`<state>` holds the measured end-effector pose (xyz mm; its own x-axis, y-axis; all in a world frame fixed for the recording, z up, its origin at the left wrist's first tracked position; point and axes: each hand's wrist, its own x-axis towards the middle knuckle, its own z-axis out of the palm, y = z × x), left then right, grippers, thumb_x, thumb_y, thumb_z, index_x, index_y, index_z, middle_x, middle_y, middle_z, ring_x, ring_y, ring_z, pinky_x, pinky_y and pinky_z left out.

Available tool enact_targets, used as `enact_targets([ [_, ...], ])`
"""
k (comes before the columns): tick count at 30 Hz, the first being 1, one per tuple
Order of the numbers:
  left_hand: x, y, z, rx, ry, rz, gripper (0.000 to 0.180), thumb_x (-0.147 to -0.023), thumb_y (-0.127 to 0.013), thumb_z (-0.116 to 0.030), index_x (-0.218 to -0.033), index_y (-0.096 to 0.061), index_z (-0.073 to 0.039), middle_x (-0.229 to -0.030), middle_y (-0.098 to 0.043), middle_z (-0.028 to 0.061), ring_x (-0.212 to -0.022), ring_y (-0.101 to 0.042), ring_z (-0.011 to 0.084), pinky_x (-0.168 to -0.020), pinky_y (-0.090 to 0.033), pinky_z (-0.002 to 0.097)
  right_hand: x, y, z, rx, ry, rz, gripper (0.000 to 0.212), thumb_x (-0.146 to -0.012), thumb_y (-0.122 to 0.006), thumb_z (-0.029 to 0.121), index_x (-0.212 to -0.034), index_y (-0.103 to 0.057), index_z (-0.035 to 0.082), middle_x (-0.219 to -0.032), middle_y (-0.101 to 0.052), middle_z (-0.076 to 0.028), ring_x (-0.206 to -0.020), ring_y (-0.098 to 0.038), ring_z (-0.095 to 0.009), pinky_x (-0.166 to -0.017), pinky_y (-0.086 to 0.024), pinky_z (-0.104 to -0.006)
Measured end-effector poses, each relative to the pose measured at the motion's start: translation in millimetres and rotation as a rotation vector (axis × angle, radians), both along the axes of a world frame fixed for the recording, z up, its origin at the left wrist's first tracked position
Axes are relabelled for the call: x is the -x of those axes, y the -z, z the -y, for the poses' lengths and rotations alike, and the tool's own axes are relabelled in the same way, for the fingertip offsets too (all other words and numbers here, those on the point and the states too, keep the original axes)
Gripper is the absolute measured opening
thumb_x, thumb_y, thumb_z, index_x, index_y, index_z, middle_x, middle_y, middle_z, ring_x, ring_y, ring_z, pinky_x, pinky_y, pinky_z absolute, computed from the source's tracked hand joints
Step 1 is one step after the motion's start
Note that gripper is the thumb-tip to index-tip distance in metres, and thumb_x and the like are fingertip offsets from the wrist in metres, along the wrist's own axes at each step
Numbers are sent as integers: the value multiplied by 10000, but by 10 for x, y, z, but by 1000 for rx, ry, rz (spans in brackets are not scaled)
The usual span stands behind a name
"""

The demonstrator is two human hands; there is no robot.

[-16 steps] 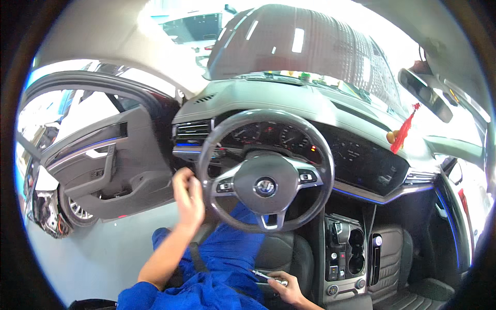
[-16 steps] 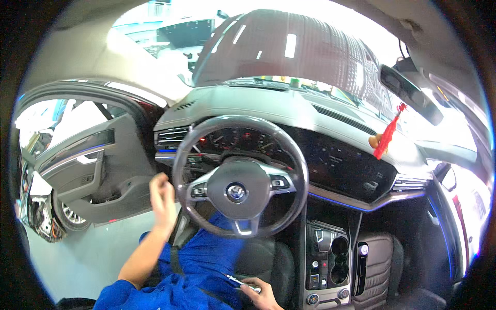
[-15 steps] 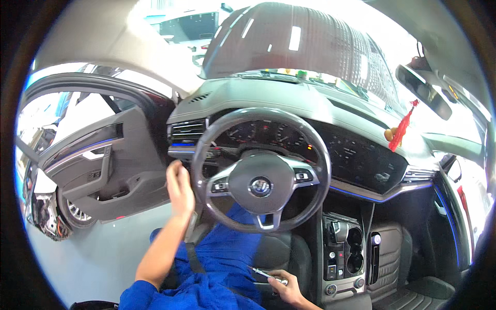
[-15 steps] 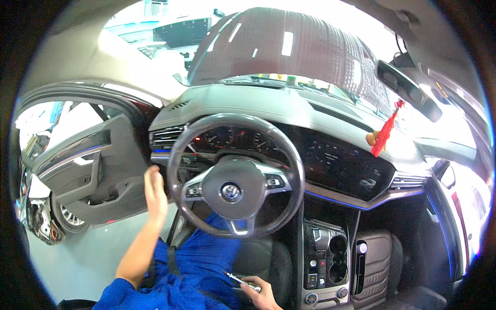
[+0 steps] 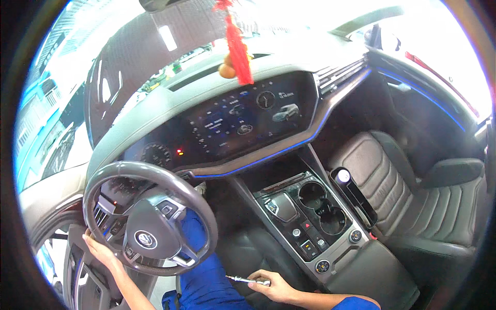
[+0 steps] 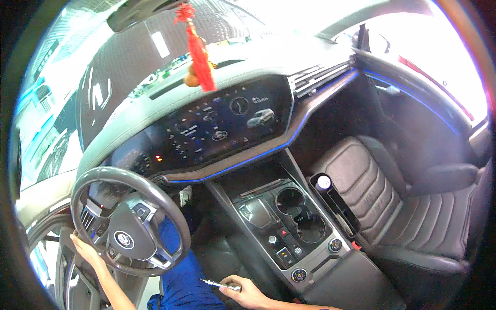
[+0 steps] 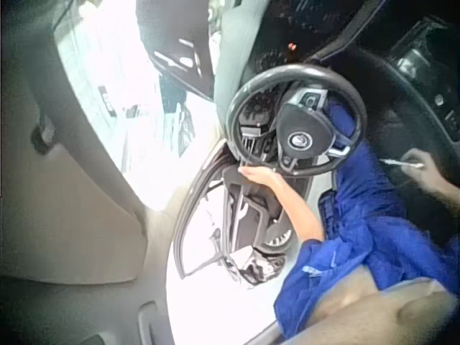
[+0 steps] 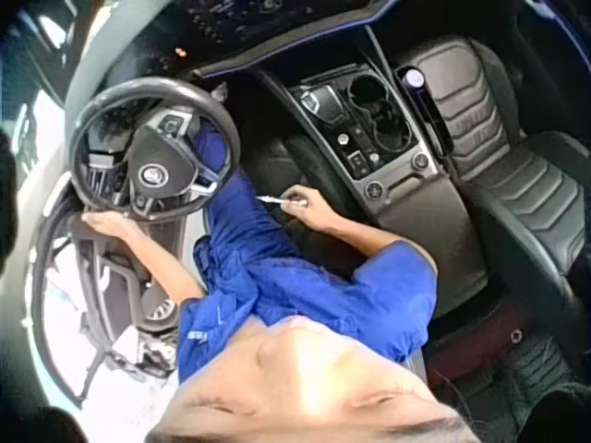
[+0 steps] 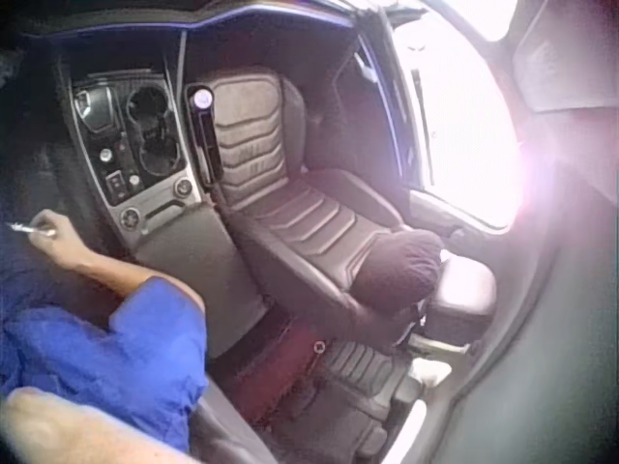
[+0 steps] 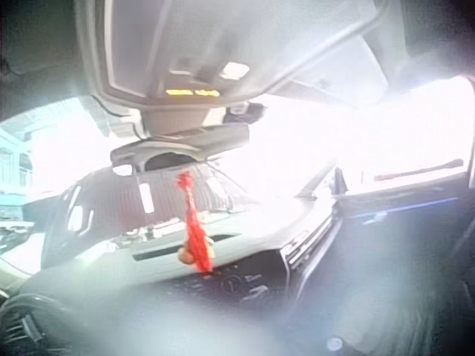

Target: The person enters a maroon SUV, briefly operates the steering wheel and dashboard, then exits. They proceed to the front-left wheel arch and use a ratchet and a screwdriver to remove fasteners and trim components from the wheel well and lower bumper area.

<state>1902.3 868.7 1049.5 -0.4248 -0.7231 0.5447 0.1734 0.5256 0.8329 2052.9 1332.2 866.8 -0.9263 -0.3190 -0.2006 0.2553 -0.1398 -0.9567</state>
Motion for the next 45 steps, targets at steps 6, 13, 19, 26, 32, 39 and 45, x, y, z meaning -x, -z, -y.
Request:
enact_targets([
  [6, 140, -216, 118, 103, 50, 47, 653, -1107, -308, -510, -1369, -578, 24, -1314, -611, 144, -1212, -566, 255, -1070, -406, 372, -1, 106, 7, -4, -77, 28, 358, -988, -703, 311, -1181, -670, 11, -963, -681, -45, -902, -607, -108, -827, -501, -291],
  [13, 278, -551, 231, 311, 46, 250, 662, -1092, -345, -544, -1377, -583, 5, -1320, -617, 137, -1238, -554, 270, -1104, -368, 370, 35, 117, -11, -5, -63, 107, 343, -989, -705, 298, -1190, -669, 22, -925, -662, -23, -880, -591, -91, -803, -492, -275],
  [19, 605, -740, 80, 141, 199, 171, 680, -1088, -348, -547, -1376, -578, 25, -1333, -611, 165, -1238, -562, 269, -1099, -376, 366, 61, 87, -32, 23, -28, 66, 335, -983, -711, 290, -1184, -671, 25, -897, -646, -7, -827, -566, -72, -743, -475, -256],
  [26, 1154, -1334, -1361, 837, 70, 82, 515, -1093, -432, -425, -1403, -568, -37, -1416, -578, 197, -1327, -545, 308, -1126, -392, 405, 70, 40, 6, -6, 9, 86, 337, -977, -715, 284, -1180, -673, 18, -830, -627, 11, -725, -540, -65, -631, -440, -248],
  [32, 934, -787, -3088, 1379, 272, -51, 579, -1011, -547, -466, -1385, -537, -24, -1416, -528, 213, -1362, -465, 409, -1136, -353, 517, 60, -67, -6, -30, -45, 154, 323, -970, -722, 274, -1168, -681, 22, -779, -611, 19, -670, -526, -57, -589, -428, -241],
  [39, 193, 638, -3225, 1701, 564, -100, 483, -965, -566, -246, -1427, -547, -107, -1529, -473, 60, -1460, -382, 227, -1202, -323, 431, 10, -135, 8, -39, -25, 134, 295, -961, -727, 239, -1152, -690, 17, -758, -603, 26, -643, -519, -53, -564, -415, -241],
  [45, -502, 1285, -1651, 1931, 806, -79, 387, -931, -648, -226, -1318, -651, -240, -1483, -536, -58, -1455, -404, 131, -1214, -299, 395, -8, -106, 21, -52, -27, 134, 303, -956, -734, 234, -1156, -688, 12, -786, -619, 17, -654, -521, -49, -568, -415, -239],
])
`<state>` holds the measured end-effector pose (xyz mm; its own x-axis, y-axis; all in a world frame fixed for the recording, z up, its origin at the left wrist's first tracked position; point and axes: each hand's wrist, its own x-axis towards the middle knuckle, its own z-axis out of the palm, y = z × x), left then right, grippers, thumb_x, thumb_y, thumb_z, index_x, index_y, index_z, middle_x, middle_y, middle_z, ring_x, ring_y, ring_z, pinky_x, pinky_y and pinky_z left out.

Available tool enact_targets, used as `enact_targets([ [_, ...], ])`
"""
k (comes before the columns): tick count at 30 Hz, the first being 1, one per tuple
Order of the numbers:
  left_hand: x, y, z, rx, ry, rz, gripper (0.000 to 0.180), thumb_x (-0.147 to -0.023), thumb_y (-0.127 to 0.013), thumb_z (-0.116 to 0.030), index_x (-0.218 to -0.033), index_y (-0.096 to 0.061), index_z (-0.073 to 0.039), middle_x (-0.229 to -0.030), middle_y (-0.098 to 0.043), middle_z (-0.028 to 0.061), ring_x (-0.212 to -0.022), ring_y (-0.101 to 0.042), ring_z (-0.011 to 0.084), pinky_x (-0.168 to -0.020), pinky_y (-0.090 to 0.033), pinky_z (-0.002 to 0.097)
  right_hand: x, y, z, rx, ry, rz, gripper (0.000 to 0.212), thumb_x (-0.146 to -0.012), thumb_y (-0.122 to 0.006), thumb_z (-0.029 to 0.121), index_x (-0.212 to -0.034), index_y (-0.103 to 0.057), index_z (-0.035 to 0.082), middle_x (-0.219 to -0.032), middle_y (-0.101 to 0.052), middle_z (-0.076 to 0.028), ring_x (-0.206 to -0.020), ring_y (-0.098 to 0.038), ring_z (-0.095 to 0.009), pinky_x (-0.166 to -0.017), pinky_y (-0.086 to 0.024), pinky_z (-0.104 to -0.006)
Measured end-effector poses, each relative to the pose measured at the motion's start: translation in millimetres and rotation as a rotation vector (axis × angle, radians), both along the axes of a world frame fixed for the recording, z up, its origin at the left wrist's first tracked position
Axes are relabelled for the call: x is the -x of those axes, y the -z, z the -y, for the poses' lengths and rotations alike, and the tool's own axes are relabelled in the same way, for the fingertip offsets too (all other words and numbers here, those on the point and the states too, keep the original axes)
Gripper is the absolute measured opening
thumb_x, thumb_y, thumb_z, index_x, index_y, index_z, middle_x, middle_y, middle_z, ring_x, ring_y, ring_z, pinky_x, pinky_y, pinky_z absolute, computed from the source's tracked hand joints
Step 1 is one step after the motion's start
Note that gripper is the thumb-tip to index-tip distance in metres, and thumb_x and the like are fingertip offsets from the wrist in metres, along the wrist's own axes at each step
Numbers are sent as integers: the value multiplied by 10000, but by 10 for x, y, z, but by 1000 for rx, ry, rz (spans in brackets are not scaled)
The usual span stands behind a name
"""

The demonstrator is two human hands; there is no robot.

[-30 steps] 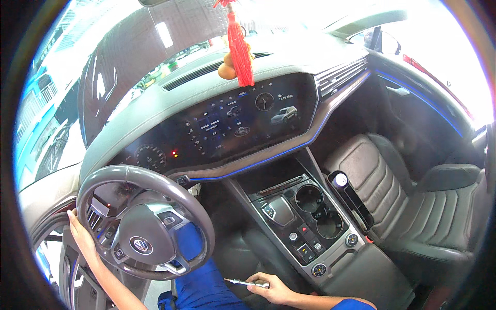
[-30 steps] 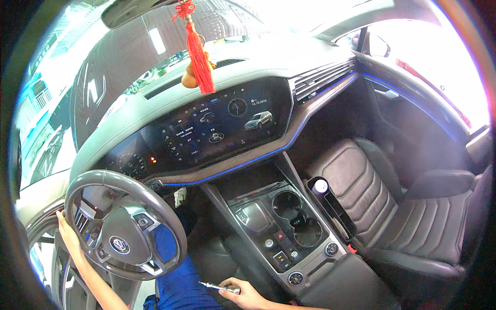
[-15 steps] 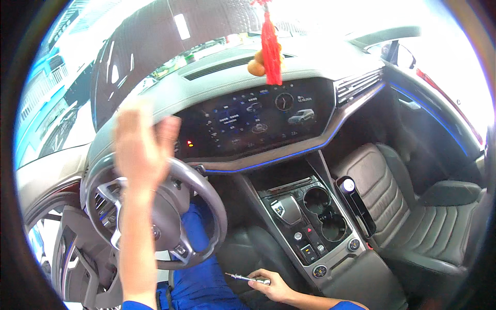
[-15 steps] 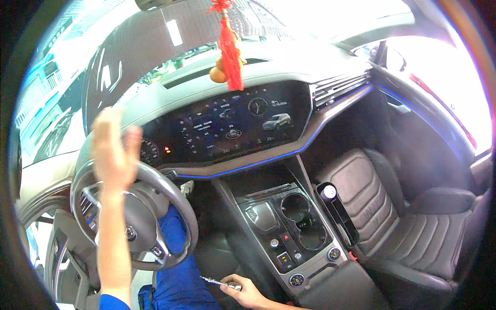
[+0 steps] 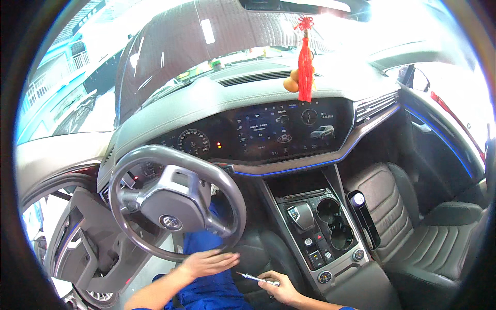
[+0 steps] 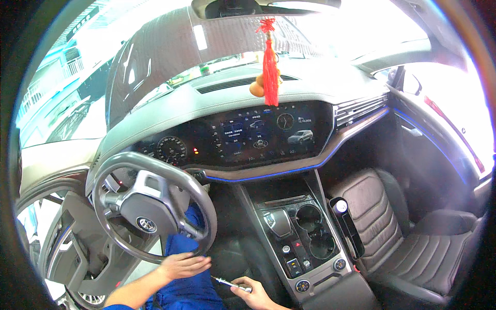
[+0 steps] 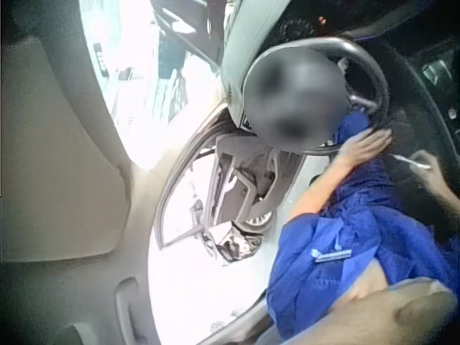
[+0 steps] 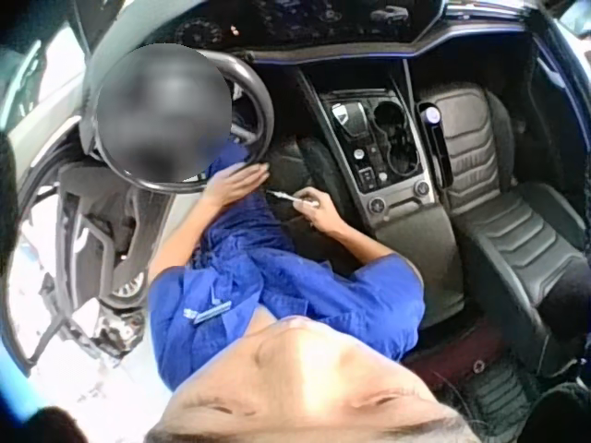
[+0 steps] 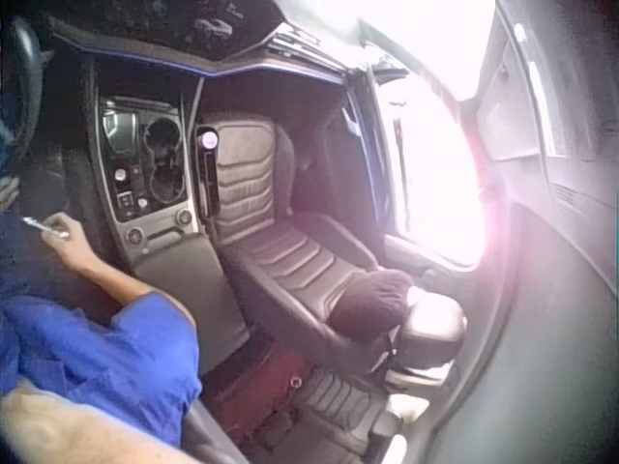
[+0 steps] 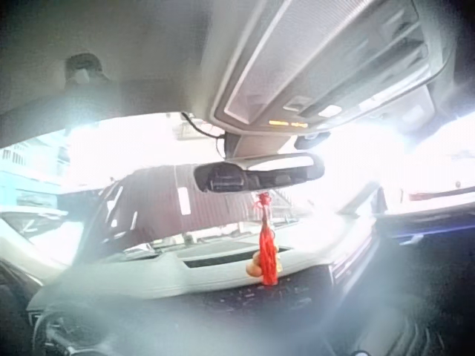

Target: The person enters a maroon SUV, briefly operates the steering wheel and dashboard, then exits. They proceed to the front-left wheel arch and use a ratchet and a screwdriver to remove fasteners and trim components from the wheel well and lower bumper area.

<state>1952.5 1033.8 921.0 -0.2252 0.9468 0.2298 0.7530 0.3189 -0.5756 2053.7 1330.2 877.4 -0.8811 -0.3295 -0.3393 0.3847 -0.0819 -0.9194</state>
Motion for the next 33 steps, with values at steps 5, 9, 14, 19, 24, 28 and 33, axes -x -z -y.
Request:
enact_targets([
  [5, -61, -327, 1480, 117, 39, -161, 479, -990, -555, -281, -1454, -508, -172, -1551, -467, 8, -1452, -423, 169, -1240, -261, 461, -15, -45, 29, 87, 55, 49, 243, -953, -729, 217, -1083, -698, 15, -759, -605, 9, -651, -530, -60, -581, -429, -243],
  [9, 89, -817, 1865, -242, -158, -201, 727, -985, -482, -394, -1566, -301, 3, -1605, -340, 215, -1502, -312, 393, -1211, -201, 638, 3, -106, 40, 151, 92, 44, 190, -959, -705, 185, -1079, -663, 44, -665, -518, 33, -550, -463, -55, -491, -379, -235],
  [14, 530, -1830, 1653, -797, -571, -230, 673, -1050, -353, -332, -1584, -227, 58, -1647, -253, 236, -1536, -194, 434, -1242, -149, 536, 58, -79, 11, 181, 134, 103, 172, -960, -705, 180, -1062, -657, 50, -609, -471, 44, -481, -423, -59, -425, -355, -250],
  [19, 1037, -2729, 880, -481, -630, -130, 565, -1044, -439, -329, -1512, -440, -12, -1537, -438, 219, -1471, -354, 389, -1211, -261, 470, 64, -27, 17, 189, 152, 126, 155, -968, -692, 163, -1067, -654, 50, -612, -463, 50, -483, -404, -50, -418, -329, -246],
  [24, 1466, -2875, -223, -422, -556, -19, 469, -992, -578, -381, -1324, -615, -52, -1288, -643, 185, -1211, -595, 372, -1053, -443, 484, 79, -49, 29, 195, 137, 87, 159, -968, -691, 162, -1076, -659, 49, -627, -466, 55, -502, -408, -46, -435, -330, -241],
  [28, 1478, -2656, -897, -419, -592, -181, 464, -978, -594, -453, -1192, -674, -49, -1100, -682, 200, -993, -672, 339, -843, -528, 453, 77, -43, 26, 163, 130, 110, 156, -978, -679, 163, -1075, -658, 43, -634, -469, 50, -502, -406, -47, -443, -327, -242],
  [33, 1404, -2301, -1305, -532, -620, -160, 619, -986, -520, -605, -613, -620, -121, -512, -607, 108, -474, -608, 288, -547, -484, 392, 54, 67, 43, 241, 157, 112, 146, -983, -673, 158, -1062, -655, 38, -648, -476, 36, -509, -411, -56, -451, -326, -243],
])
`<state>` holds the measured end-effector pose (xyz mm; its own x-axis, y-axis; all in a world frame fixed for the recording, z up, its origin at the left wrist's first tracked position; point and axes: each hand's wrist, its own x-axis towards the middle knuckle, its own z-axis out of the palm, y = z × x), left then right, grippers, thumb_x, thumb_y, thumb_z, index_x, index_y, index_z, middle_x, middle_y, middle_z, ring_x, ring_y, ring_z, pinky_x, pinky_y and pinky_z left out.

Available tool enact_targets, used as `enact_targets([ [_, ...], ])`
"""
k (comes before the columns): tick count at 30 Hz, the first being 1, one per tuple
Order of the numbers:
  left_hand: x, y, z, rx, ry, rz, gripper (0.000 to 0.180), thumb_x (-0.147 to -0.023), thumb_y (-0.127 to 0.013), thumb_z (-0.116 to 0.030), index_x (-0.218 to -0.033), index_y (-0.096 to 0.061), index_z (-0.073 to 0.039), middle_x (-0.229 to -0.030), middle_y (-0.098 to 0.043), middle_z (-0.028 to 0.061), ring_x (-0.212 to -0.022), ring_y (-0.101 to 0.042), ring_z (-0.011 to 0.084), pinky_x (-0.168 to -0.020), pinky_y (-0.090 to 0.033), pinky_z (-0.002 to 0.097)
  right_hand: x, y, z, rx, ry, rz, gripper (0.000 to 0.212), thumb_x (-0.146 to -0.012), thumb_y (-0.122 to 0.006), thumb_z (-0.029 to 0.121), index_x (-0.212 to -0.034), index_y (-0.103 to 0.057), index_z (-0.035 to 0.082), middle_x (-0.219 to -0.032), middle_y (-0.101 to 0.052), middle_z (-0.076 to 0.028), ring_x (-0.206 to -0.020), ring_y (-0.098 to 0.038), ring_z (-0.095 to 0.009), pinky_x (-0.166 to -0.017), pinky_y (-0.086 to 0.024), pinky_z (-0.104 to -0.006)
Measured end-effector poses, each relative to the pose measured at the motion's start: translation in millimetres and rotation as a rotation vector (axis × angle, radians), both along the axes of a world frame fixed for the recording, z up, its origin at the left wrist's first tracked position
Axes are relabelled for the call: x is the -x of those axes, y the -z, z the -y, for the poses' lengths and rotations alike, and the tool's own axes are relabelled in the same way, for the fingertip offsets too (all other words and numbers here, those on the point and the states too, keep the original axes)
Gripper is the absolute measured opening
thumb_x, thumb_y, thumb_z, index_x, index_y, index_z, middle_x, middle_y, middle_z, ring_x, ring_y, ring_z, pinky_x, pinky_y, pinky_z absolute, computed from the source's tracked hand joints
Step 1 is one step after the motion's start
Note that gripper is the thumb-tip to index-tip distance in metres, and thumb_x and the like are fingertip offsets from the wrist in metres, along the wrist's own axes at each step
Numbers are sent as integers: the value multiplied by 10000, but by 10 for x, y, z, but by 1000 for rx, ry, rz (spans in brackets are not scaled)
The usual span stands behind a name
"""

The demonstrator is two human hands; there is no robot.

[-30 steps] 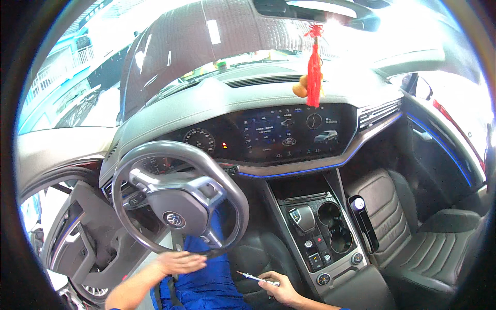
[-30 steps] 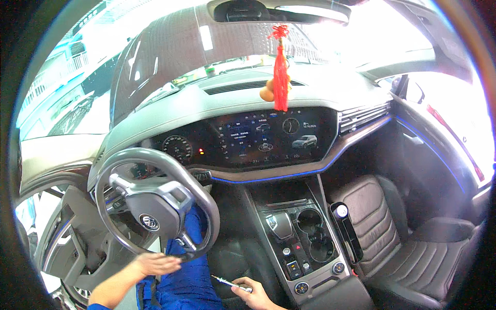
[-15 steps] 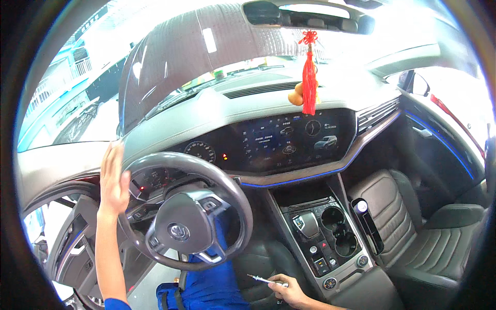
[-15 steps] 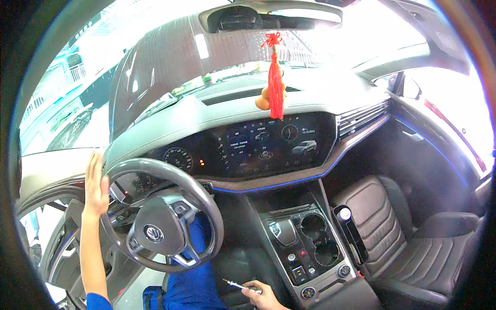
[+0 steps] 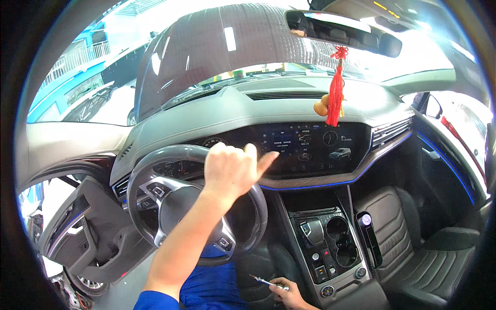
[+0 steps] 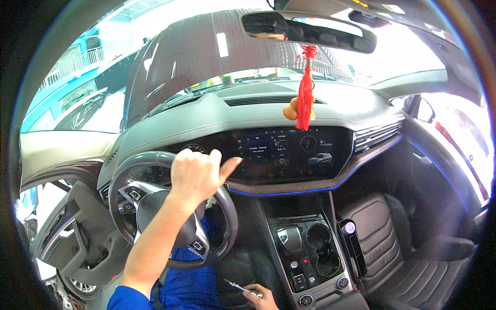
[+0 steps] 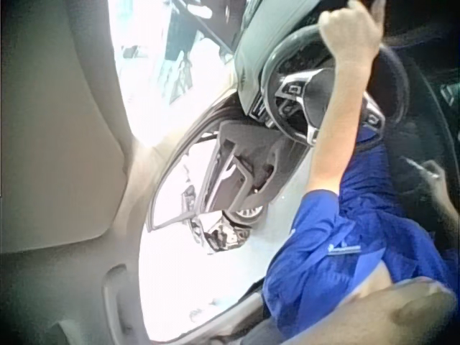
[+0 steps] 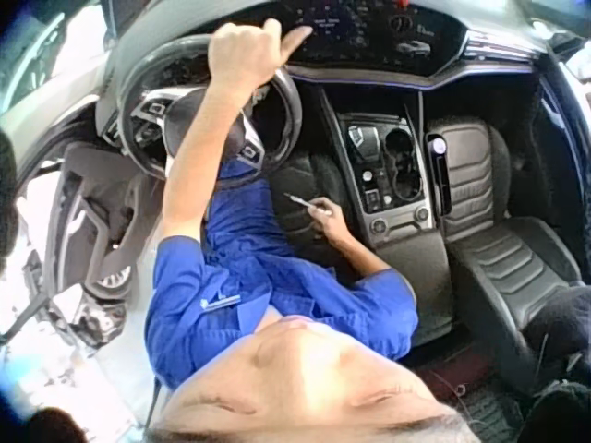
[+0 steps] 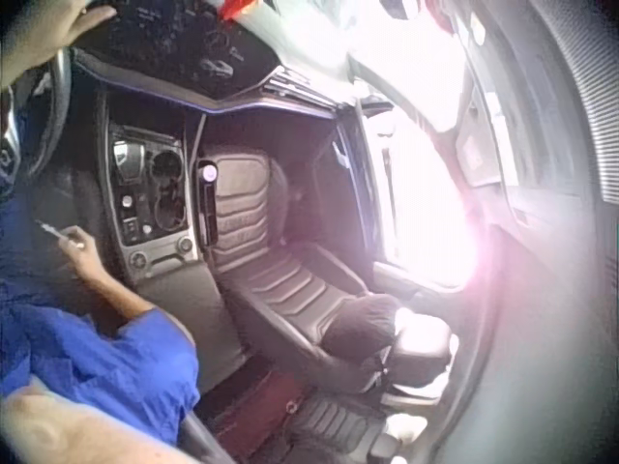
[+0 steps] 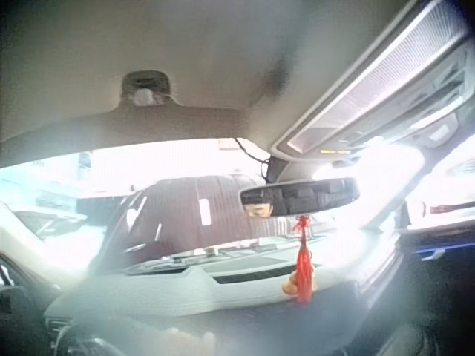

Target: The person enters a maroon SUV, briefly operates the steering wheel and dashboard, then exits. They proceed to the front-left wheel arch and use a ratchet and a screwdriver to remove fasteners and trim components from the wheel well and lower bumper area.

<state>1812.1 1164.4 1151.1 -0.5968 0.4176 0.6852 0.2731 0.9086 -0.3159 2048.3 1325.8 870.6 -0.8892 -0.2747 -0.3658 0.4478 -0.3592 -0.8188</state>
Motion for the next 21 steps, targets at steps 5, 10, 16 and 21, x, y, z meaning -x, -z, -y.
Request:
enact_targets([
  [5, -7, 251, -100, 34, 88, 19, 617, -983, -510, -622, -610, -596, -139, -517, -599, 90, -495, -613, 258, -604, -461, 375, -2, 45, 20, -75, -4, -87, 149, -984, -664, 148, -1085, -645, 41, -661, -484, 32, -514, -420, -62, -455, -331, -245],
  [10, -163, 853, -276, 122, 296, 43, 555, -934, -595, -578, -618, -601, -121, -528, -573, 69, -553, -597, 254, -645, -460, 390, -3, -33, 0, -96, -14, 19, 158, -983, -659, 157, -1092, -643, 44, -655, -472, 39, -502, -401, -64, -446, -325, -246],
  [16, -612, 2052, -25, 706, 659, 318, 279, -875, -625, -297, -661, -596, -120, -594, -543, 18, -597, -564, 200, -725, -449, 366, -50, -50, 28, -94, -43, -17, 157, -981, -661, 146, -1090, -641, 34, -653, -455, 51, -503, -388, -51, -445, -302, -242],
  [21, -1107, 2401, 1098, 293, 1090, 547, 130, -802, -647, -193, -744, -581, -97, -677, -580, 29, -745, -639, 207, -759, -503, 339, -118, -29, 55, -60, -126, -52, 163, -976, -675, 132, -1104, -640, 37, -673, -478, 54, -535, -407, -44, -470, -332, -234],
])
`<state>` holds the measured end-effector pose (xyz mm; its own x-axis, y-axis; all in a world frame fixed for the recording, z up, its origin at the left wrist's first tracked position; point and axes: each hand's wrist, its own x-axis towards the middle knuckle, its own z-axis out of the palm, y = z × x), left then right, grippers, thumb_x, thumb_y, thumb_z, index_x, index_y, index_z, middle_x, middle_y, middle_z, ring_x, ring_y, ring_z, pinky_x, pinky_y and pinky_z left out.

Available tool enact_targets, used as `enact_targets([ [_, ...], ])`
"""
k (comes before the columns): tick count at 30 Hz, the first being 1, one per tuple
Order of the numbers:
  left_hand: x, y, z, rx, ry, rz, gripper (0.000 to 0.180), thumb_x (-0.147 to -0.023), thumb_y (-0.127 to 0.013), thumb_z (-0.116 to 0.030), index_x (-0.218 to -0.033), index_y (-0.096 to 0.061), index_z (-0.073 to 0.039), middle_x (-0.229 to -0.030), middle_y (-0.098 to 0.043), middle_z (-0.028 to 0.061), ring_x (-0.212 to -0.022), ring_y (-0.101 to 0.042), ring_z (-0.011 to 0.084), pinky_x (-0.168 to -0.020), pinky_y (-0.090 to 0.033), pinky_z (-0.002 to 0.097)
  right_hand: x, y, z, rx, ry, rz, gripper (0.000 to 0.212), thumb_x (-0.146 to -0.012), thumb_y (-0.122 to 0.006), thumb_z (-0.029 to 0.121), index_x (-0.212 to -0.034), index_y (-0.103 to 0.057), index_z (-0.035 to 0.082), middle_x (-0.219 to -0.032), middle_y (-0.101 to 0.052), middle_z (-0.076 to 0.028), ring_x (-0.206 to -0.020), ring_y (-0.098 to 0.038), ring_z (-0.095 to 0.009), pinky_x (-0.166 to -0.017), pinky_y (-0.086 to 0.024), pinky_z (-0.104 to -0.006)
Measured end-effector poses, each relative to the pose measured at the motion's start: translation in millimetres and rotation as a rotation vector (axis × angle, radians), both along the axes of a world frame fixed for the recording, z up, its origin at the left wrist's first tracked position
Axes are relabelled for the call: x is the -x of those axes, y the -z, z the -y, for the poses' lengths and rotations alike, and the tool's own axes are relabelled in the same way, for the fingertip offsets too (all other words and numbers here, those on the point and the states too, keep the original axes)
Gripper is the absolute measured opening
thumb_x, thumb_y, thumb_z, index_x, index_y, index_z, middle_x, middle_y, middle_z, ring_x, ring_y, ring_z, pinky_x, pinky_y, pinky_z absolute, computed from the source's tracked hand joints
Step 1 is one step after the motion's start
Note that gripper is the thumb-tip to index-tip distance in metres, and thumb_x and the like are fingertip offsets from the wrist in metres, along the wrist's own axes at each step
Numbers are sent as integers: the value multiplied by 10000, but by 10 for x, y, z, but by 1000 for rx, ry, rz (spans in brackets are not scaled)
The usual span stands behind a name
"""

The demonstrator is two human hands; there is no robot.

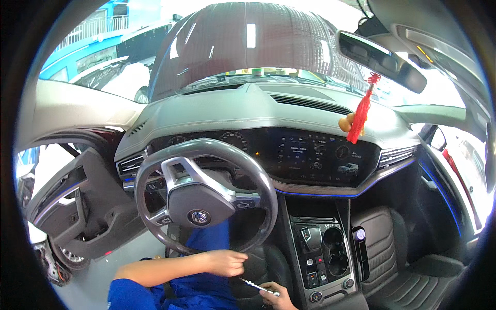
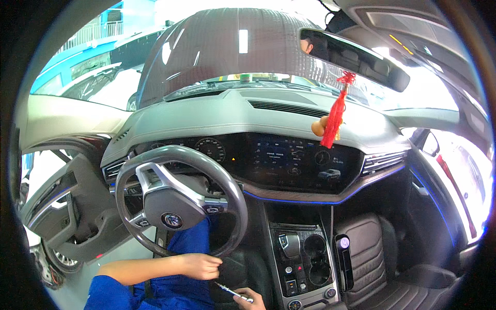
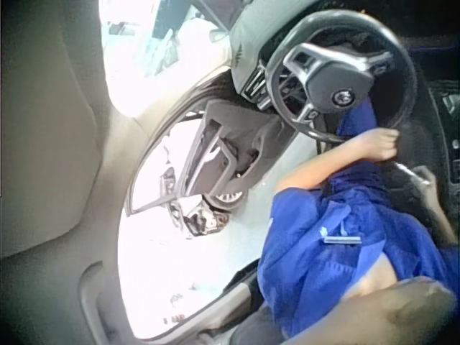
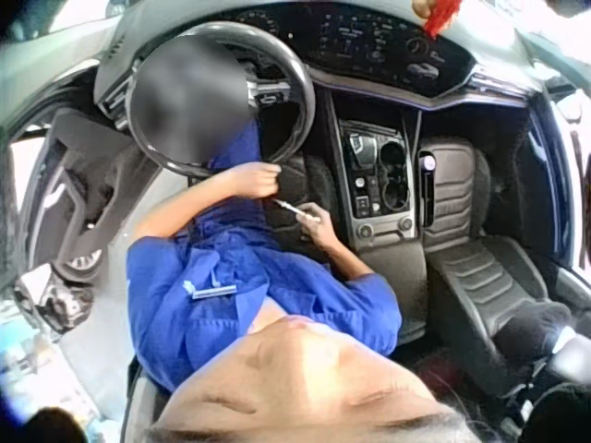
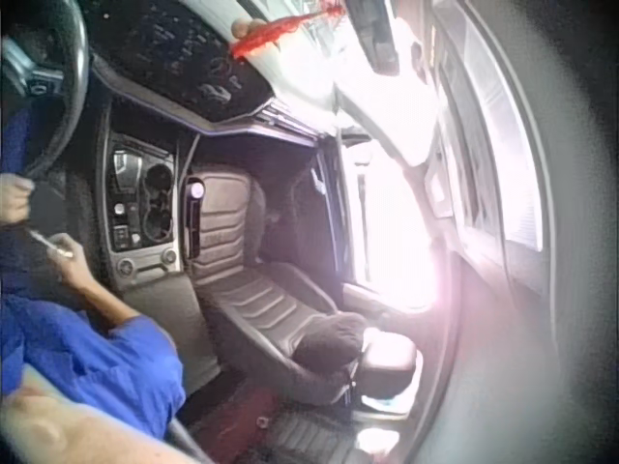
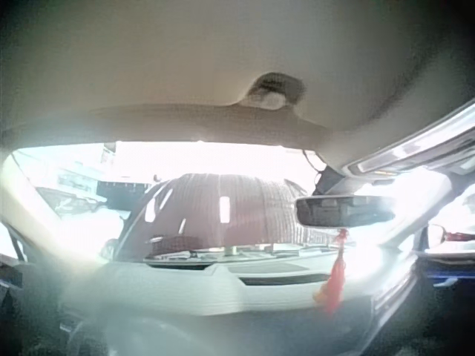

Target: The person enters a maroon SUV, briefly operates the steering wheel and dashboard, then exits. They proceed to the front-left wheel arch and use a ratchet and a screwdriver to remove fasteners and trim components from the wheel well and lower bumper area.

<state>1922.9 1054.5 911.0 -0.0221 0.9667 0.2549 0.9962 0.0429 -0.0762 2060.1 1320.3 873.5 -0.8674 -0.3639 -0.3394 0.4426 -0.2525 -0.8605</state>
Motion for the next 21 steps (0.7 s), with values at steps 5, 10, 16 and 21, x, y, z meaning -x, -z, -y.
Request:
enact_targets([
  [5, -1066, -97, 995, -467, -849, 300, 185, -768, -712, -58, -939, -661, -11, -986, -688, 136, -878, -665, 298, -820, -533, 415, -17, 72, 14, -101, -94, -23, 202, -957, -683, 114, -1132, -625, 30, -688, -512, 35, -556, -444, -47, -494, -364, -232],
  [10, -815, -281, 1701, -1632, -1437, 258, 394, -1044, -517, -261, -1337, -524, 3, -1235, -622, 139, -1129, -585, 248, -999, -446, 388, 57, 190, -13, -126, -33, 32, 193, -980, -612, 124, -1138, -610, 12, -674, -524, 2, -498, -421, -63, -439, -310, -238],
  [16, -135, -1134, 1664, -1595, -1429, 820, 778, -1098, -213, -562, -760, -607, 17, -607, -619, 116, -543, -605, 258, -604, -525, 426, 117, 220, -47, -167, 5, -47, 218, -994, -595, 152, -1126, -610, -21, -642, -558, -28, -465, -420, -75, -434, -308, -243],
  [21, 252, -2293, 1516, -852, -1566, 482, 797, -1087, -230, -582, -780, -675, 2, -545, -577, 82, -507, -597, 207, -544, -490, 375, 62, 7, 39, -94, 16, 166, 175, -978, -629, 154, -1108, -625, 36, -596, -461, 20, -462, -393, -74, -428, -335, -262],
])
